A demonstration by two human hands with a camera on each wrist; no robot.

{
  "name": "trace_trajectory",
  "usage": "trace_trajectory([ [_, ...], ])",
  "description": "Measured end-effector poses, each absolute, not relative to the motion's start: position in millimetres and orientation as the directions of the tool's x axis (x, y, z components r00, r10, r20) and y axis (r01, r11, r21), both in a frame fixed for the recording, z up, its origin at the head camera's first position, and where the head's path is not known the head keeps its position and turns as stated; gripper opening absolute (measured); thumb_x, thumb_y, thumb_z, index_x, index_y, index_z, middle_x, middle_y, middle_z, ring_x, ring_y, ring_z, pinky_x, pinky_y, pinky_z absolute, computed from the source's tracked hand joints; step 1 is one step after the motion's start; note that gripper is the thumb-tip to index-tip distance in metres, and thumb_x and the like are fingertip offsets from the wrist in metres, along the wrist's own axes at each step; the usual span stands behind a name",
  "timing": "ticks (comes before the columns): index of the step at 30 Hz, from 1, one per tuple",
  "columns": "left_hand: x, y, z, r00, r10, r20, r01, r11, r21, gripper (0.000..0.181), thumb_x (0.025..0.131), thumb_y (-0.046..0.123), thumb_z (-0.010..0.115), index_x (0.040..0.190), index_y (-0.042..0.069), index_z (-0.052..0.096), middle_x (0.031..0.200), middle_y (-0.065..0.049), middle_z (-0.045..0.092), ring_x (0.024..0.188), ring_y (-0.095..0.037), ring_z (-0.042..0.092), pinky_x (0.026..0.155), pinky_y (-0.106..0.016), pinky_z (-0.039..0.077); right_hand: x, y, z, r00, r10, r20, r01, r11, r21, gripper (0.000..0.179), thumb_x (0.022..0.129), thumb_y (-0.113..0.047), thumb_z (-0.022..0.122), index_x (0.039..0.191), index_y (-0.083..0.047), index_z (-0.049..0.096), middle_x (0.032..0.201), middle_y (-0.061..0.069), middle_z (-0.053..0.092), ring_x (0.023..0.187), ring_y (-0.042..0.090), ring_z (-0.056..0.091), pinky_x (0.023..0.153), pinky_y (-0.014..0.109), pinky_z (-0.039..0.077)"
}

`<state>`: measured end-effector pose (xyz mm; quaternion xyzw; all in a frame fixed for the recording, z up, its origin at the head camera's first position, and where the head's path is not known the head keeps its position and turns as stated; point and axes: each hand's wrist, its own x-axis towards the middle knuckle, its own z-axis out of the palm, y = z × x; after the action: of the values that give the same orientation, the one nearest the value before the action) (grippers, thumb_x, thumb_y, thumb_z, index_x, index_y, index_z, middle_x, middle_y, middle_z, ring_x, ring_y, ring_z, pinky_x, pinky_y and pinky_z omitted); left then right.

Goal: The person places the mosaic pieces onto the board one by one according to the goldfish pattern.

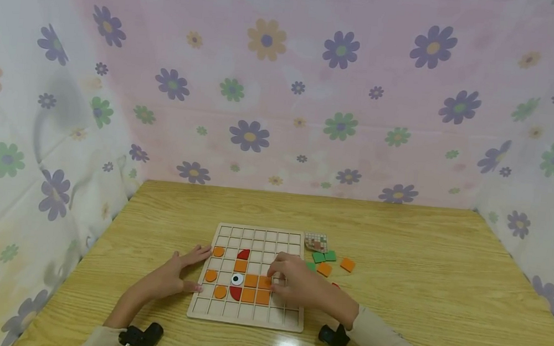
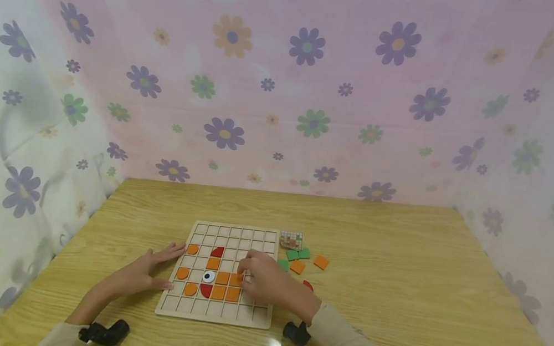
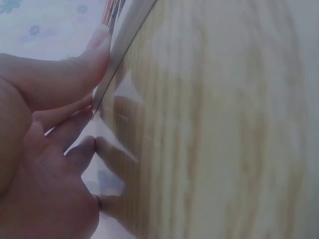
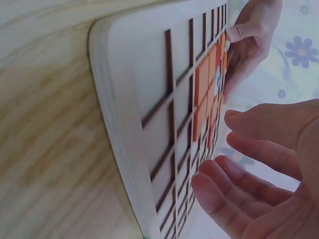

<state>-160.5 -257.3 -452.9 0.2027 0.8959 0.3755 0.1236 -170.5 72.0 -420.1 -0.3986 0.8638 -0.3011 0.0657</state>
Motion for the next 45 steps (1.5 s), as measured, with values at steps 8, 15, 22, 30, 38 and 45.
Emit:
trace_trajectory([
  [8, -161.3, -257.6, -452.0, -0.889, 0.453, -0.069, 0.267, 0.635, 0.725, 0.081, 0.079, 0.020, 0.075, 0.148, 0.010, 0.034, 0.154, -0.009, 0.024, 0.142, -0.034, 0.011, 0.107, -0.063, -0.010, -171.4, 91.1, -411.1, -0.693, -0.711, 0.121, -0.646, 0.539, -0.540, 0.013, 0.087, -0.007, 0.066, 0.099, -0.005, 0.069, 0.101, 0.003, 0.056, 0.083, 0.019, 0.057, 0.066, 0.023, 0.050],
  [15, -160.3, -257.3, -451.8, -0.891, 0.449, -0.072, 0.270, 0.650, 0.711, 0.081, 0.079, 0.020, 0.075, 0.148, 0.010, 0.034, 0.154, -0.010, 0.024, 0.142, -0.035, 0.011, 0.107, -0.063, -0.008, -173.4, 109.2, -408.2, -0.708, -0.696, 0.119, -0.640, 0.561, -0.525, 0.015, 0.086, -0.010, 0.067, 0.101, -0.006, 0.070, 0.099, 0.003, 0.058, 0.075, 0.014, 0.055, 0.063, 0.024, 0.048],
  [22, -158.4, -256.6, -450.8, -0.891, 0.447, -0.078, 0.261, 0.645, 0.719, 0.081, 0.079, 0.019, 0.075, 0.148, 0.010, 0.034, 0.154, -0.011, 0.024, 0.142, -0.035, 0.010, 0.107, -0.064, -0.009, -177.2, 127.4, -411.3, -0.704, -0.687, 0.181, -0.668, 0.554, -0.497, 0.011, 0.085, -0.004, 0.068, 0.096, -0.004, 0.069, 0.100, 0.006, 0.059, 0.101, 0.033, 0.060, 0.075, 0.033, 0.054],
  [30, -158.6, -257.2, -452.5, -0.894, 0.440, -0.083, 0.255, 0.652, 0.714, 0.080, 0.079, 0.022, 0.075, 0.148, 0.011, 0.035, 0.154, -0.010, 0.024, 0.142, -0.035, 0.010, 0.107, -0.063, -0.009, -178.2, 151.1, -414.9, -0.736, -0.649, 0.195, -0.649, 0.594, -0.475, 0.011, 0.085, -0.007, 0.069, 0.096, -0.006, 0.070, 0.122, 0.021, 0.057, 0.109, 0.038, 0.057, 0.078, 0.042, 0.054],
  [38, -159.2, -257.6, -454.5, -0.894, 0.442, -0.080, 0.260, 0.655, 0.710, 0.080, 0.079, 0.024, 0.075, 0.148, 0.012, 0.035, 0.154, -0.009, 0.025, 0.142, -0.035, 0.011, 0.107, -0.063, -0.009, -181.2, 174.0, -417.9, -0.786, -0.601, 0.142, -0.577, 0.632, -0.518, 0.015, 0.084, -0.007, 0.070, 0.099, -0.007, 0.070, 0.095, 0.002, 0.057, 0.076, 0.015, 0.055, 0.061, 0.028, 0.049],
  [45, -159.3, -256.1, -453.6, -0.894, 0.440, -0.082, 0.257, 0.656, 0.710, 0.080, 0.079, 0.023, 0.075, 0.148, 0.012, 0.035, 0.154, -0.010, 0.025, 0.142, -0.035, 0.010, 0.107, -0.063, -0.008, -185.9, 193.0, -423.8, -0.801, -0.573, 0.172, -0.574, 0.654, -0.492, 0.014, 0.081, -0.005, 0.071, 0.095, -0.007, 0.070, 0.098, 0.003, 0.060, 0.079, 0.017, 0.058, 0.064, 0.028, 0.051],
])
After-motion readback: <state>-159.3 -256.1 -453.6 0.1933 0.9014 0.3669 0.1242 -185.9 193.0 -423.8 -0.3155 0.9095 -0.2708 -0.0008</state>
